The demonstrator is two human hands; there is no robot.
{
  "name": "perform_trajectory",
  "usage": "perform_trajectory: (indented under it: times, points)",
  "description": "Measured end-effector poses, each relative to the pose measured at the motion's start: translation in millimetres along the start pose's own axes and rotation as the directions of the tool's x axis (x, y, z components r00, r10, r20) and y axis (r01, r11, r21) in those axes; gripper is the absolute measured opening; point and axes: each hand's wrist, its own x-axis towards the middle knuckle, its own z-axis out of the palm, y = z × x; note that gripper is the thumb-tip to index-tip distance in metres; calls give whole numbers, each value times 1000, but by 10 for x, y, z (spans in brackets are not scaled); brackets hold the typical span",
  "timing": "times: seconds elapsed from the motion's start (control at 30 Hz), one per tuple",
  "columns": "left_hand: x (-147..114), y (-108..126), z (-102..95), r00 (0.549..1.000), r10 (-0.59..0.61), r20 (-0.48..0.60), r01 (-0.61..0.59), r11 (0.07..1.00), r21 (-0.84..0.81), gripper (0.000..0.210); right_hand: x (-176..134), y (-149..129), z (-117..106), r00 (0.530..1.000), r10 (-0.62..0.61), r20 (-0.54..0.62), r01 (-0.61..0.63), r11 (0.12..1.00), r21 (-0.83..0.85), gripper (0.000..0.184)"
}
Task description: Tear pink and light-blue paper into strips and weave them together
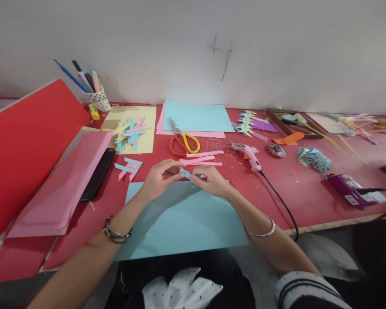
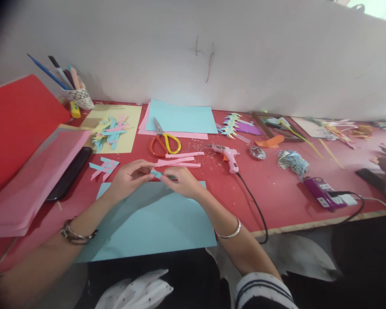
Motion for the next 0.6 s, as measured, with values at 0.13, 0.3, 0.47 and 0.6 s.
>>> perform_trajectory:
  times: [0.13, 0.3, 0.47, 0.6]
  points:
    - [8, 0, 9, 1000, -1, -9, 1, 999, 40, 23, 11, -3, 0, 1000, -26, -10, 25, 997, -67, 25]
    - [-4, -2, 24, 999, -27, -19, 28, 999, 41, 24, 14, -1, 10, 997, -74, -15, 70, 979, -190, 27]
    - [-3, -3, 40, 996, -73, -51, 71, 997, -30, 27, 10, -4, 4, 999, -33, 25, 37, 980, -193, 28]
    - [7, -8, 39, 992, -99, -73, 95, 994, -53, 28, 18, -21, -9, 999, -8, 38, 16, 980, -197, 31]
